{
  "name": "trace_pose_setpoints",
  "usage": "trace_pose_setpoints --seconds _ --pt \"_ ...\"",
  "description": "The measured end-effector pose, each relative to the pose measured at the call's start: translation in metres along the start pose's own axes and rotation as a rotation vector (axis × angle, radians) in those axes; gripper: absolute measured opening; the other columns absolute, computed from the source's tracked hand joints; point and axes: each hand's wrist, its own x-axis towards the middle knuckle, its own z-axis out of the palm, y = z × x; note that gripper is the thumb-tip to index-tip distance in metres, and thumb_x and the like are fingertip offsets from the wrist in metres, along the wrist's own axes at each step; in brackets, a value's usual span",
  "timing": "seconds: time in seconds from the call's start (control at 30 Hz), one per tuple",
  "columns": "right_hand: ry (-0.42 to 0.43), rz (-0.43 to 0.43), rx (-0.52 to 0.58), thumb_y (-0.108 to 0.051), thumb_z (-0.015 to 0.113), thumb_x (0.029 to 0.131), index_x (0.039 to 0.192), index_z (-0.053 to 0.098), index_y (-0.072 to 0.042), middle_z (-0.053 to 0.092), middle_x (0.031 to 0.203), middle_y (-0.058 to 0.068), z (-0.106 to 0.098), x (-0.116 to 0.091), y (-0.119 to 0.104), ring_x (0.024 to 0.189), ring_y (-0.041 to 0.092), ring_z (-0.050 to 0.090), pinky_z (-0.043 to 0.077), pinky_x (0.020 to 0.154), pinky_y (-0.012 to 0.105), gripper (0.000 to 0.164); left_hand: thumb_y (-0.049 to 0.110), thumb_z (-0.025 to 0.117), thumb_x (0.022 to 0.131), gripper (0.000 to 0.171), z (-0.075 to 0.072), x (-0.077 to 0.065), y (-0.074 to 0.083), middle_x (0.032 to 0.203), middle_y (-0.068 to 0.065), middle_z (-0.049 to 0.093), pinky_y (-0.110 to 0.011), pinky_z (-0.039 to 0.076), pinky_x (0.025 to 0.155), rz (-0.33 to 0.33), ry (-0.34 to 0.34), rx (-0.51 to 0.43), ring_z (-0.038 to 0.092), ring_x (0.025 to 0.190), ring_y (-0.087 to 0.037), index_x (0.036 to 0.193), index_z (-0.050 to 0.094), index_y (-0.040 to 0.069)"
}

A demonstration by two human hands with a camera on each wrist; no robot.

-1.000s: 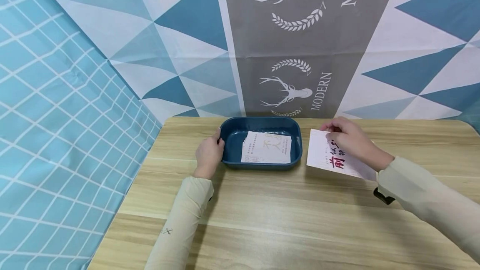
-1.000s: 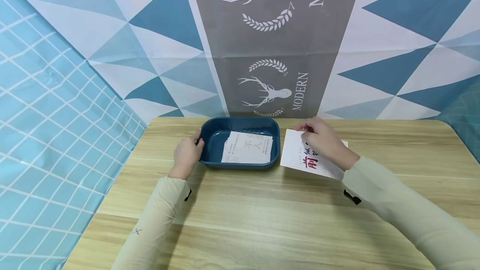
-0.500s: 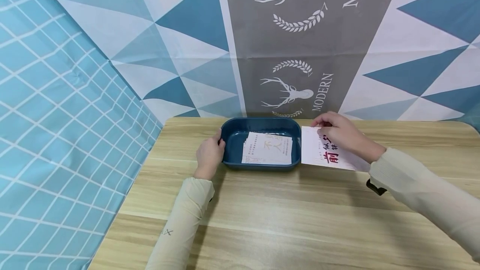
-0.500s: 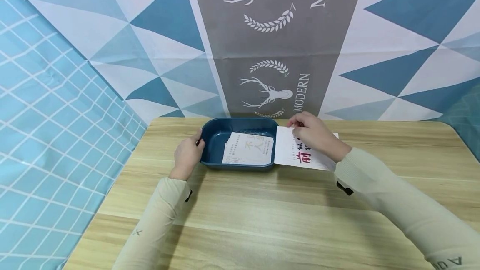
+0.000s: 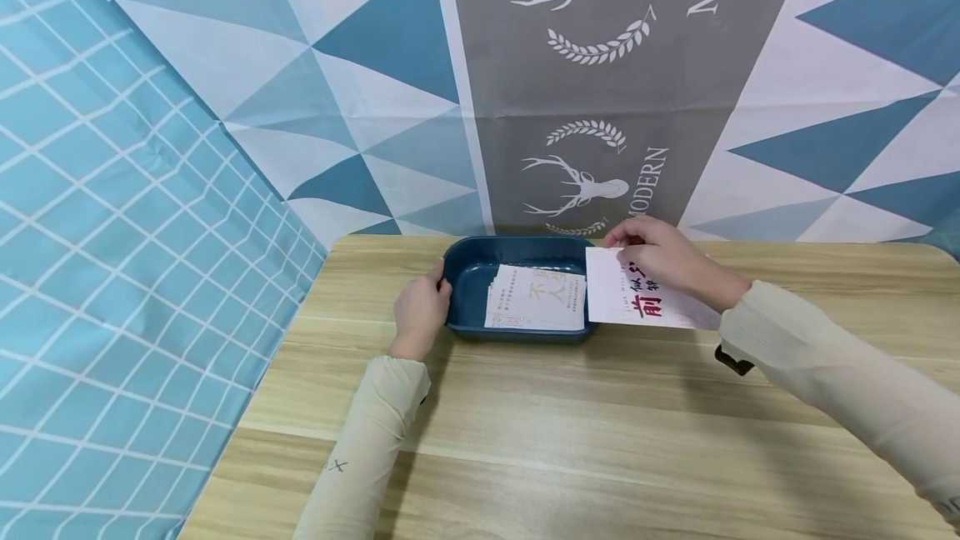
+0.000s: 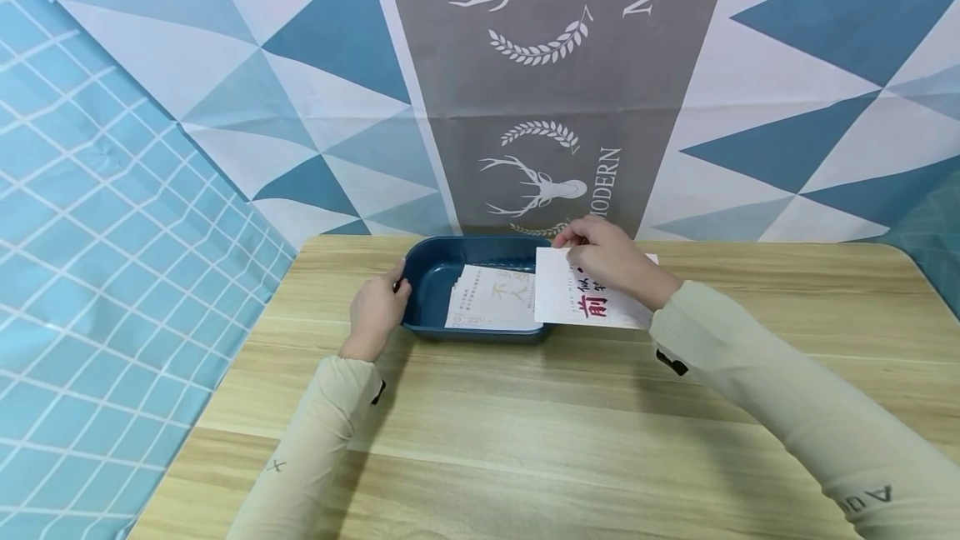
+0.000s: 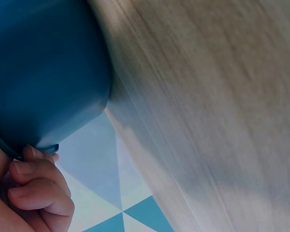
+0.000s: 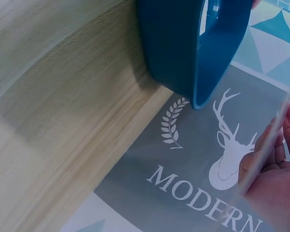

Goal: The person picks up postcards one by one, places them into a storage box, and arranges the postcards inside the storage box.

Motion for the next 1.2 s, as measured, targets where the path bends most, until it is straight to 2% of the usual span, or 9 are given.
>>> trace_pose_setpoints --seconds 0.33,0.67,1.2 --pt "-0.014 -0.014 -0.012 -0.005 0.048 0.087 0.107 0.064 -0.005 0.055 0.108 0.013 0.005 0.012 -0.01 0.099 0.026 0.044 0.033 0.086 0.038 0.025 0.023 0.049 0.095 0.042 0.001 0.001 -0.001 0.092 -0.015 0.07 -0.038 0.045 0.056 0.004 0.003 0.0 0.06 0.068 -0.027 0.136 0.05 0.023" --pt "-0.049 -0.023 0.016 -0.004 0.048 0.086 0.106 0.064 -0.004 0.054 0.105 0.012 0.014 0.029 -0.023 0.097 0.025 0.045 0.033 0.084 0.035 0.026 0.024 0.049 0.095 0.042 0.002 0.002 -0.002 0.102 -0.014 0.07 -0.041 0.048 0.062 0.006 0.001 -0.006 0.062 0.075 -0.028 0.136 0.05 0.022" --pt "-0.065 -0.019 0.024 -0.004 0.047 0.086 0.108 0.063 -0.005 0.053 0.105 0.011 0.026 0.044 -0.033 0.099 0.025 0.043 0.033 0.086 0.036 0.026 0.024 0.048 0.095 0.041 0.001 0.001 -0.002 0.104 -0.015 0.069 -0.041 0.048 0.062 -0.003 -0.005 -0.009 0.063 0.077 -0.029 0.136 0.05 0.022"
